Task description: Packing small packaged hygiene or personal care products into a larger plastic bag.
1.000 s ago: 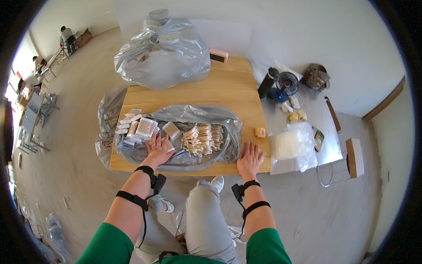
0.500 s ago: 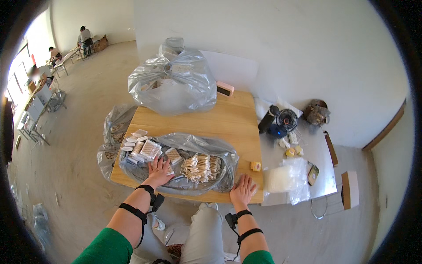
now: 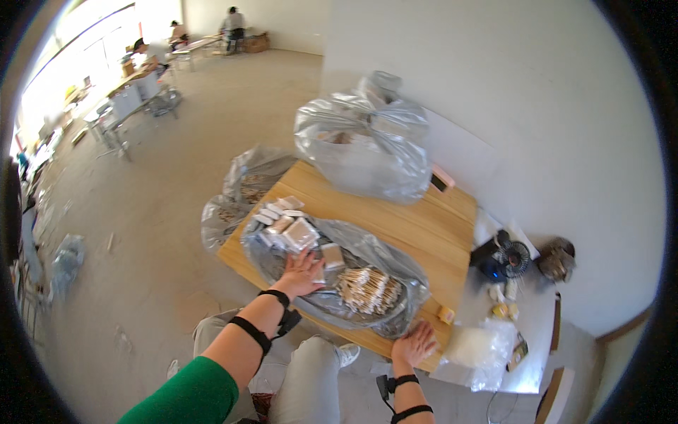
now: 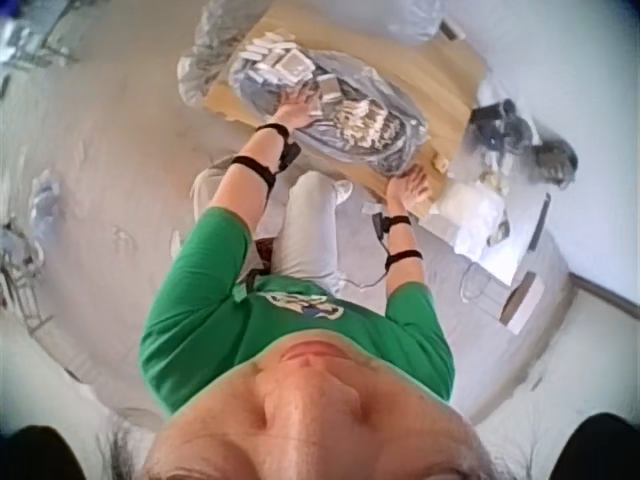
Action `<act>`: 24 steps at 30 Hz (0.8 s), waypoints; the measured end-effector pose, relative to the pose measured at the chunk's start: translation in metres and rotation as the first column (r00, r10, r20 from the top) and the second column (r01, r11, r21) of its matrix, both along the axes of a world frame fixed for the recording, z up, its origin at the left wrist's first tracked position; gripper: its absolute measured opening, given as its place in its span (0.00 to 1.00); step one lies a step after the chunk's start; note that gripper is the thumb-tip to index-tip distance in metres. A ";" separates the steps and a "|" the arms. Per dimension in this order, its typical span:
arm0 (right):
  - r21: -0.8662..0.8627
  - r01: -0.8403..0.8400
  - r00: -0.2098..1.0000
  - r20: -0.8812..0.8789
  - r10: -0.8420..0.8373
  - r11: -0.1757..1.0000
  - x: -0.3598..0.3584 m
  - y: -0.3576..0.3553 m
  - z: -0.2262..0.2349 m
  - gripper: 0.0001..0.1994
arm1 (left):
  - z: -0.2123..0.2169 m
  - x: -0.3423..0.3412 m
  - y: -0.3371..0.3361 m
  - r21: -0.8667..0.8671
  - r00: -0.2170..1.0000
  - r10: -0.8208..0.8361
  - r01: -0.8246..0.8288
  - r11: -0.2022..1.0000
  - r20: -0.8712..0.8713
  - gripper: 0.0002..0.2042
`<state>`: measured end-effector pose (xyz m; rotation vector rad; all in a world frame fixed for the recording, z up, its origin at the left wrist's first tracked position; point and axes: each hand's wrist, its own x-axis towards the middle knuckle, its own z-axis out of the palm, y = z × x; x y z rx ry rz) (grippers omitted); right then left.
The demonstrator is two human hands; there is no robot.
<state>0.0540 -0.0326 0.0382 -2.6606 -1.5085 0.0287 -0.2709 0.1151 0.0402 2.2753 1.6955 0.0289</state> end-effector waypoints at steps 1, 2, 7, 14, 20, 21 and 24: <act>0.005 -0.037 0.999 -0.011 0.037 0.999 0.000 -0.001 -0.003 0.30 | 0.000 0.001 0.000 0.000 1.000 0.000 0.000 1.000 -0.006 0.39; 0.003 -0.015 1.000 -0.007 0.016 1.000 0.001 -0.002 -0.006 0.30 | 0.002 0.001 -0.002 -0.008 1.000 0.010 -0.010 1.000 -0.011 0.38; -0.038 0.005 1.000 -0.014 -0.006 0.999 -0.004 -0.002 0.001 0.30 | 0.003 0.000 -0.004 -0.037 1.000 0.017 -0.018 0.999 -0.006 0.39; 0.056 0.023 1.000 -0.003 -0.023 0.998 0.000 0.000 -0.001 0.28 | 0.005 0.003 -0.004 -0.031 0.999 0.032 -0.032 0.999 -0.008 0.39; -0.014 0.010 1.000 0.007 -0.010 1.000 -0.016 -0.004 0.005 0.28 | 0.005 -0.003 -0.012 -0.037 0.997 0.067 -0.065 0.997 0.036 0.39; -0.019 0.009 1.000 0.020 -0.009 1.000 -0.019 -0.006 0.005 0.28 | 0.005 -0.005 -0.013 -0.045 0.997 0.065 -0.063 0.997 0.043 0.39; -0.069 0.025 0.999 0.042 -0.022 0.997 -0.021 -0.005 0.010 0.27 | 0.006 -0.004 -0.012 -0.036 0.997 0.051 -0.049 0.998 0.062 0.39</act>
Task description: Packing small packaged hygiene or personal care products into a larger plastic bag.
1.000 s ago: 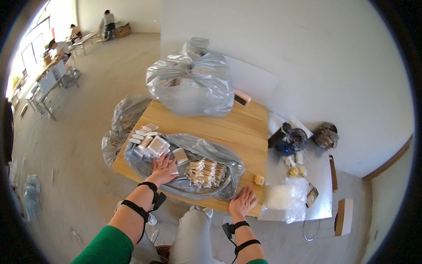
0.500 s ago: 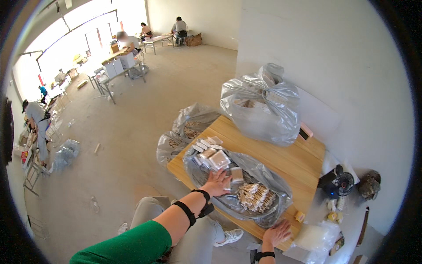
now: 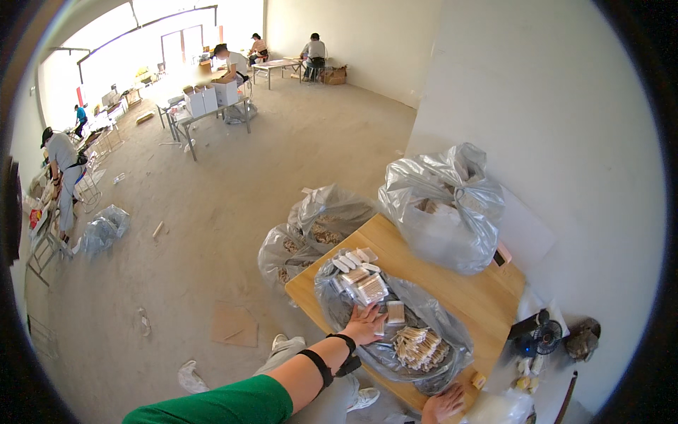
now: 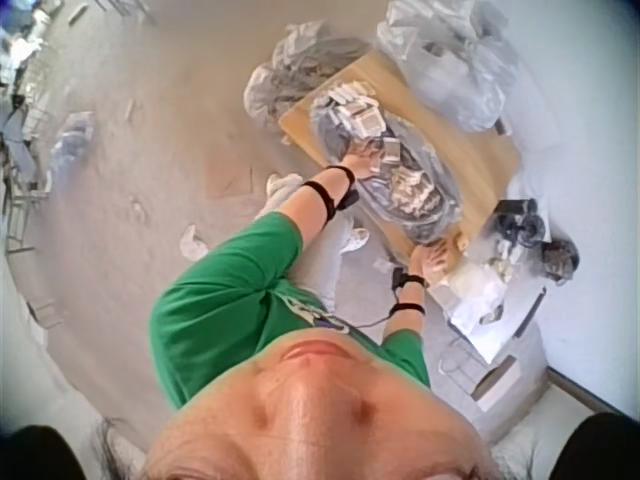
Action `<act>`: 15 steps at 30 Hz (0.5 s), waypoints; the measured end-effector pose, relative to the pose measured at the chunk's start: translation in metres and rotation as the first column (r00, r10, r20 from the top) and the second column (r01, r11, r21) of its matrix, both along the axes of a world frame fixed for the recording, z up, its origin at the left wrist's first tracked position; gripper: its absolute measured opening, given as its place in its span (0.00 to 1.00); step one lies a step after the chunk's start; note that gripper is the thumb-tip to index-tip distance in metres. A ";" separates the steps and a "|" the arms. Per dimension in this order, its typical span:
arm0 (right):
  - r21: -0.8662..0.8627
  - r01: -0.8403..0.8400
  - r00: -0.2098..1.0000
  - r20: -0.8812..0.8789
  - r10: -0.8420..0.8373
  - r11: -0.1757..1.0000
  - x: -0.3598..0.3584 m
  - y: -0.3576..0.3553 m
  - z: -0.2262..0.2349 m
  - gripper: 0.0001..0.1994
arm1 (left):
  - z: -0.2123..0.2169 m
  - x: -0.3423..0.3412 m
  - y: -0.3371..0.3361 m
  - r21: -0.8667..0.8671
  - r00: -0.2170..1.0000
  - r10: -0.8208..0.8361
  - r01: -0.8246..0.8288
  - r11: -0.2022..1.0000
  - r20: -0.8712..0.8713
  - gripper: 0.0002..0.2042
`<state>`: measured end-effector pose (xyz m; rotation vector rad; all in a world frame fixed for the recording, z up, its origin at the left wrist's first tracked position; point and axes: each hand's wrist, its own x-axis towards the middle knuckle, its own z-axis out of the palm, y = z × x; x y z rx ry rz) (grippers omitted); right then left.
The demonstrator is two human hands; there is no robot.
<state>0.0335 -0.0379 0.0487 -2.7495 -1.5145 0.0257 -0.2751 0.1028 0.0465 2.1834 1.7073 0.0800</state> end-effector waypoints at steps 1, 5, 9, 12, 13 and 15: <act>-0.008 0.012 1.000 0.000 -0.012 1.000 -0.001 0.001 0.001 0.27 | -0.001 0.001 0.002 0.001 1.000 -0.006 0.006 1.000 -0.008 0.39; 0.024 -0.028 0.991 0.130 0.025 0.999 0.035 0.003 -0.033 0.27 | 0.004 0.011 0.013 -0.065 0.998 -0.054 0.056 0.996 0.025 0.38; -0.082 -0.016 1.000 0.019 0.018 0.996 0.019 0.018 -0.020 0.28 | -0.017 -0.005 0.013 -0.034 1.000 -0.021 0.021 0.999 0.010 0.39; -0.054 0.030 1.000 -0.008 -0.030 0.998 0.022 0.015 -0.015 0.29 | -0.008 0.000 0.012 -0.006 0.999 -0.015 0.015 1.000 0.030 0.38; -0.047 0.014 0.999 -0.041 -0.016 0.999 0.022 0.013 -0.011 0.30 | -0.008 0.001 0.012 -0.005 0.999 -0.024 0.025 1.000 0.039 0.38; -0.039 0.033 0.997 -0.068 -0.036 0.999 0.019 0.010 -0.005 0.30 | -0.007 0.001 0.010 -0.027 0.999 -0.036 0.037 0.999 0.039 0.39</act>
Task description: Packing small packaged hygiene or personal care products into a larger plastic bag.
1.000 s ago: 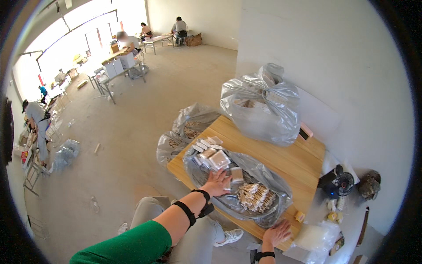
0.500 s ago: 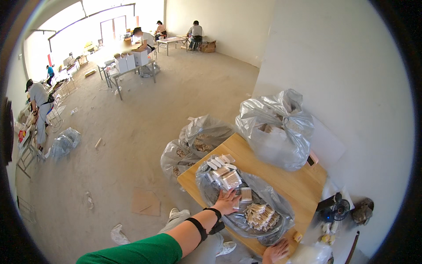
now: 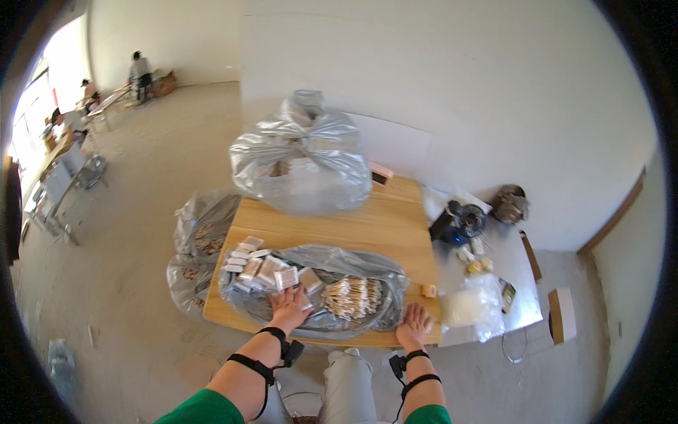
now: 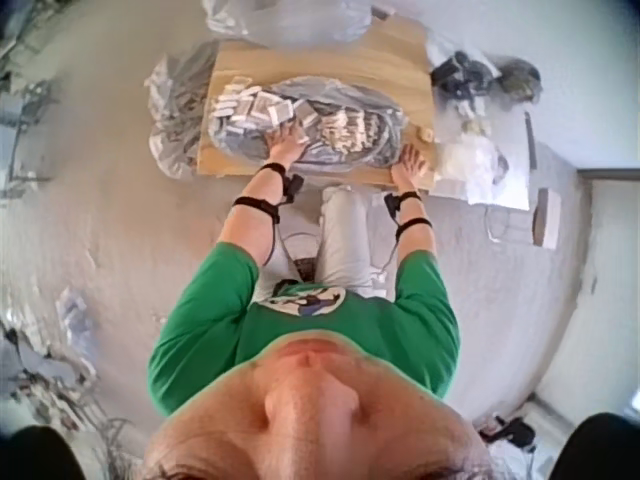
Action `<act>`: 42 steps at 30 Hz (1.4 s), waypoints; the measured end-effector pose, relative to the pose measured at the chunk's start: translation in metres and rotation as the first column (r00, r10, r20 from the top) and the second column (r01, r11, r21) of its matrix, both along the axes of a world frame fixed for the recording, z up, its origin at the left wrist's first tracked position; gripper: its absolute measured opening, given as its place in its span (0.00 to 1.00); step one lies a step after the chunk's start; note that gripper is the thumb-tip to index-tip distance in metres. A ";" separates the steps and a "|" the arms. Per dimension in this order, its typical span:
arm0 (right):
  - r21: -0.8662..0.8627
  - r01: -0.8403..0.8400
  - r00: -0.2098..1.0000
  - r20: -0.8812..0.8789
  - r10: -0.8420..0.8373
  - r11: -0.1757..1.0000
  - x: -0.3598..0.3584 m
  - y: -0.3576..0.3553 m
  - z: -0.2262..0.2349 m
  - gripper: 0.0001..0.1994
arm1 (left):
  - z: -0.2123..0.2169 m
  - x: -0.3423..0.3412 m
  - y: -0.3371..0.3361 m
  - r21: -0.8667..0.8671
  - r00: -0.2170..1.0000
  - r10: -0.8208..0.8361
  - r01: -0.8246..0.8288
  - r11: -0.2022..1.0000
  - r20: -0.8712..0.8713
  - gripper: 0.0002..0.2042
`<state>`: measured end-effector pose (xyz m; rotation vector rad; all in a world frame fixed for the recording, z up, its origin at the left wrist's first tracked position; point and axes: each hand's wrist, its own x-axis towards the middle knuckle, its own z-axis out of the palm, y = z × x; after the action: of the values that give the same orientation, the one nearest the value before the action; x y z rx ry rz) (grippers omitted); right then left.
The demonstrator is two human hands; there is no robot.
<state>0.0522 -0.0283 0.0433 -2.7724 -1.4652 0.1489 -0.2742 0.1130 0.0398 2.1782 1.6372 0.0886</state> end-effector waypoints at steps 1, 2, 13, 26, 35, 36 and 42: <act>-0.018 -0.010 1.000 0.000 0.010 1.000 0.000 0.000 0.001 0.30 | 0.001 0.001 0.001 -0.019 1.000 -0.007 0.007 1.000 -0.006 0.39; -0.035 -0.023 1.000 -0.001 0.023 0.999 0.000 0.001 0.003 0.30 | -0.002 0.002 0.000 -0.025 1.000 -0.008 0.007 1.000 -0.018 0.39; 0.036 -0.073 0.991 -0.114 0.076 0.997 0.013 0.006 0.004 0.28 | 0.018 0.005 0.007 -0.096 0.991 -0.028 0.016 0.995 -0.127 0.40; 0.652 0.012 0.922 -0.301 0.245 0.758 0.021 -0.013 0.038 0.15 | 0.012 0.007 0.004 0.092 0.989 -0.013 0.027 0.995 -0.148 0.29; 0.740 0.203 0.632 -0.599 0.491 0.642 -0.077 0.013 0.049 0.09 | 0.029 0.014 -0.008 0.130 0.993 0.119 -0.118 0.984 0.002 0.27; 0.727 0.231 0.565 -0.641 0.520 0.646 -0.089 0.018 0.052 0.09 | 0.033 0.014 -0.007 0.130 0.985 0.142 -0.154 0.979 0.103 0.28; 0.588 0.209 0.285 -0.801 0.526 0.781 -0.147 0.045 0.055 0.09 | 0.020 0.026 -0.002 0.035 0.734 0.175 -0.262 0.964 0.656 0.28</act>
<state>-0.0952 0.0170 0.0979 -1.3593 -1.0751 0.9690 -0.2484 0.1115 0.0595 1.7137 1.4685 0.9376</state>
